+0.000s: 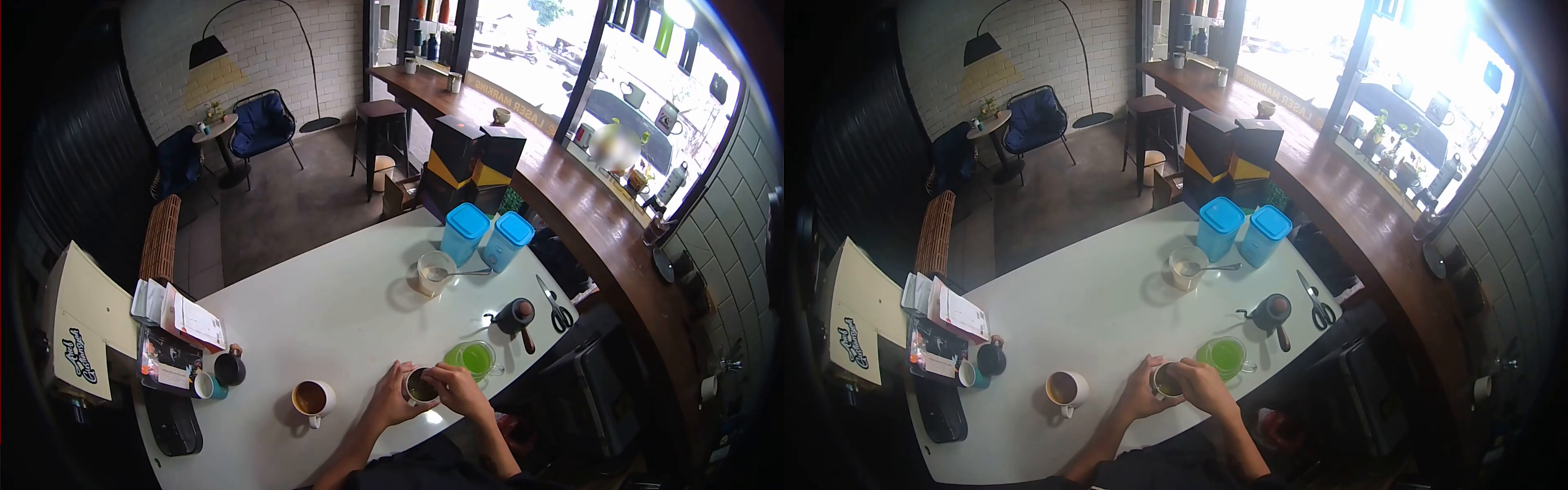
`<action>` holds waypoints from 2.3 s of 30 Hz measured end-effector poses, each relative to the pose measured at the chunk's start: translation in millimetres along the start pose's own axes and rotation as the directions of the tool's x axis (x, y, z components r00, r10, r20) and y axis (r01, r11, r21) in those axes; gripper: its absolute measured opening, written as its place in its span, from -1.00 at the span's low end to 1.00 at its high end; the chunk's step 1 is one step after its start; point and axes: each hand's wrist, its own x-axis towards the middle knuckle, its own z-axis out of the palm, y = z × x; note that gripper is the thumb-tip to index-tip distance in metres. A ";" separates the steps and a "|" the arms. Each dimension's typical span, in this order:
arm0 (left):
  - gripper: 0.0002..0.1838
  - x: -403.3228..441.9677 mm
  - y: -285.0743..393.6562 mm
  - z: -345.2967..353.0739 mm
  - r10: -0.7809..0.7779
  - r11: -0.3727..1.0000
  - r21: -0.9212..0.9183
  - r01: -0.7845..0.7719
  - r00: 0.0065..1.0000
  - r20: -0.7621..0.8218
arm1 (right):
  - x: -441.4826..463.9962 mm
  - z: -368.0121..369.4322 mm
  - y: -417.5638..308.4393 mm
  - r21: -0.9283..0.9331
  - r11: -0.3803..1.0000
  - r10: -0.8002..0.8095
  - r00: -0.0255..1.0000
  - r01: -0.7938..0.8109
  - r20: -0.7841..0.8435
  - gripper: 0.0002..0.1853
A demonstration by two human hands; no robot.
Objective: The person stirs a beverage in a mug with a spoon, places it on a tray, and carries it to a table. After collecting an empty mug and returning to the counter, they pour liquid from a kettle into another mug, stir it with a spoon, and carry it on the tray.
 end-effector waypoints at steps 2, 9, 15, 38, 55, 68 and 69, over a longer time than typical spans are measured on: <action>0.08 0.4 -1.2 0.2 0.010 1.000 0.026 -0.010 1.000 0.012 | -2.1 -1.0 3.9 0.002 1.000 -0.001 0.996 0.001 0.084 -0.87; 0.06 0.1 -1.0 1.4 0.006 0.999 0.045 -0.006 1.000 0.008 | -1.0 -11.5 2.0 -0.078 0.997 0.031 0.999 -0.029 0.019 -0.88; 0.04 1.1 -4.0 1.8 0.017 0.999 0.029 -0.017 1.000 0.017 | 2.2 -4.7 -0.7 -0.040 0.998 0.038 0.996 -0.041 -0.081 -0.85; 0.07 0.5 -2.5 0.8 0.011 1.000 0.009 -0.011 1.000 0.017 | 0.4 -0.5 -1.6 0.037 0.999 -0.003 1.000 0.002 0.022 -0.84; 0.06 1.1 0.1 -1.5 0.011 1.000 0.024 -0.012 1.000 0.029 | -2.1 2.4 -1.4 0.013 1.000 0.023 0.999 -0.023 -0.026 -0.87; 0.04 -0.6 -5.6 3.2 -0.025 0.999 -0.046 0.026 0.999 0.028 | -5.2 -20.1 3.3 -0.111 0.993 0.028 0.998 -0.035 -0.063 -0.84; 0.04 -0.4 -4.4 2.8 -0.025 0.999 -0.045 0.026 0.999 0.027 | -4.2 -18.7 2.2 -0.116 0.992 0.036 0.995 -0.047 -0.095 -0.83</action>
